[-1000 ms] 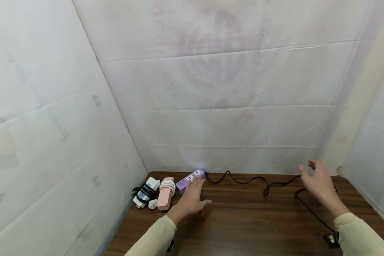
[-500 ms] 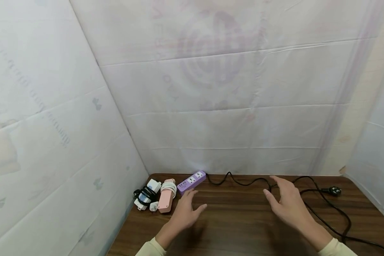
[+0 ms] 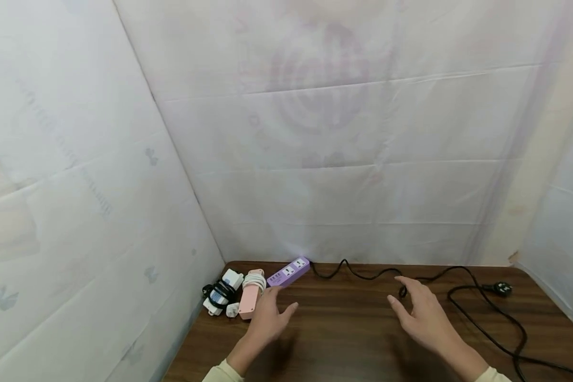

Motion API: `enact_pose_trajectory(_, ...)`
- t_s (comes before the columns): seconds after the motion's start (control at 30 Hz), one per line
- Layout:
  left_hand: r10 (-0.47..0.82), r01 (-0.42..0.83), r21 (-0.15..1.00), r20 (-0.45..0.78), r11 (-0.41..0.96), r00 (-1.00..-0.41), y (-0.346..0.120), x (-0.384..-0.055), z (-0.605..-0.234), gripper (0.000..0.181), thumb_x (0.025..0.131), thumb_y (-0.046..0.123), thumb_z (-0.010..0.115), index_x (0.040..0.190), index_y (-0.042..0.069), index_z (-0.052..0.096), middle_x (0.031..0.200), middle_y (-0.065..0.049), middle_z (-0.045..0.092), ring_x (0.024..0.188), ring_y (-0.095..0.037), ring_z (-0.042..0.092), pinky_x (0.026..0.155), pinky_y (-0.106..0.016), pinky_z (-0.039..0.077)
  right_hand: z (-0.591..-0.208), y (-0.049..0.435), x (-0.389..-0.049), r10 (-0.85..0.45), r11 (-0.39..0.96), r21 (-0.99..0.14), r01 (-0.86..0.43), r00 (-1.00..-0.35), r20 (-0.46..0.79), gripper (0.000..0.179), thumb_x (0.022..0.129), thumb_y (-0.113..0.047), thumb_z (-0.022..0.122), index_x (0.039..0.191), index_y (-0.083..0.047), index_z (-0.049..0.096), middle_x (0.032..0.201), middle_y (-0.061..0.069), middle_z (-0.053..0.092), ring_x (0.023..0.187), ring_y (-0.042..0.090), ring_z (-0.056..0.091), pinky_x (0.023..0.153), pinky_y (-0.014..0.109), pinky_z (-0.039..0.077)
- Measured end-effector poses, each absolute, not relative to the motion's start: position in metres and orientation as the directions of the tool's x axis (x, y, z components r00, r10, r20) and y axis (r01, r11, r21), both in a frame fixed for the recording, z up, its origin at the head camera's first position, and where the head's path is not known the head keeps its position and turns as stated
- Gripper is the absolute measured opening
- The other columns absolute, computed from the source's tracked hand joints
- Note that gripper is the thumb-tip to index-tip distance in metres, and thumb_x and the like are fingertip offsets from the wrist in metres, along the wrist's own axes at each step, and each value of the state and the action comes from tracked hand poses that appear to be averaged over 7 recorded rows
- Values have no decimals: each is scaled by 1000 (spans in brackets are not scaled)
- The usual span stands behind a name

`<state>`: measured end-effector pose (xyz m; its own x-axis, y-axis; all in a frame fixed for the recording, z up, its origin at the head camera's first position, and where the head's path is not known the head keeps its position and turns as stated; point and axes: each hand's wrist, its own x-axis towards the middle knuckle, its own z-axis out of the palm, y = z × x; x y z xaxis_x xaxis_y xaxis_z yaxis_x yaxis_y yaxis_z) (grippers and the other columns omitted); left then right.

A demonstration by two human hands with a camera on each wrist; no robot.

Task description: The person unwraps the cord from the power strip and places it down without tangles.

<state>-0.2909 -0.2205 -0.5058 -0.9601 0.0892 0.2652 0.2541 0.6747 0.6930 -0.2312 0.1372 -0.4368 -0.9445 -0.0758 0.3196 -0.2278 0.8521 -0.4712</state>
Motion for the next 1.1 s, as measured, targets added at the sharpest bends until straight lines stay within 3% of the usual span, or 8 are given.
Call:
enact_pose_trajectory(0.13,17,193,663,263,723,-965,-227,-299,-517,67,90,33,84,135,-11,60,132,-30,66,124,-49,63,104,-65,50,-441,135,-223,-71,852,-473,-224,-945,319,58,108,-37,63,151,2,51,152,30,55,138,57,51,105,78,41)
enact_pose_trajectory(0.33,-82,106,554,304,826,-949,-249,-324,-537,69,87,40,85,124,-13,61,122,-33,65,111,-52,64,95,-66,51,-440,135,-219,-72,858,-462,-224,-944,323,56,108,-35,64,150,0,53,152,30,55,137,56,52,104,77,43)
enact_pose_trajectory(0.6,-161,-136,525,2,840,-987,-275,-339,-551,87,92,42,79,140,-22,43,136,-43,52,129,-60,51,109,-73,39,-443,138,-209,-67,864,-458,-209,-949,307,56,108,-36,63,150,-1,52,152,28,56,130,51,60,93,65,56)
enact_pose_trajectory(0.8,-152,-143,481,-21,865,-988,-282,-347,-550,77,96,42,73,133,-22,50,128,-43,59,124,-59,55,109,-71,40,-446,138,-208,-76,861,-461,-214,-951,300,58,107,-37,64,151,-2,51,153,27,55,125,46,64,84,54,60)
enact_pose_trajectory(0.93,-147,-143,441,-26,886,-989,-285,-355,-551,68,100,44,65,124,-19,59,118,-38,66,114,-55,63,101,-67,48,-449,137,-206,-80,856,-471,-211,-956,281,58,107,-37,66,151,-3,51,152,24,56,121,40,67,76,39,59)
enact_pose_trajectory(1.1,-137,-118,428,14,896,-990,-298,-377,-574,62,97,52,62,106,-8,71,103,-28,75,94,-47,70,80,-61,55,-453,136,-206,-90,851,-479,-216,-958,272,56,106,-35,66,151,-5,51,149,21,58,122,38,66,68,25,53)
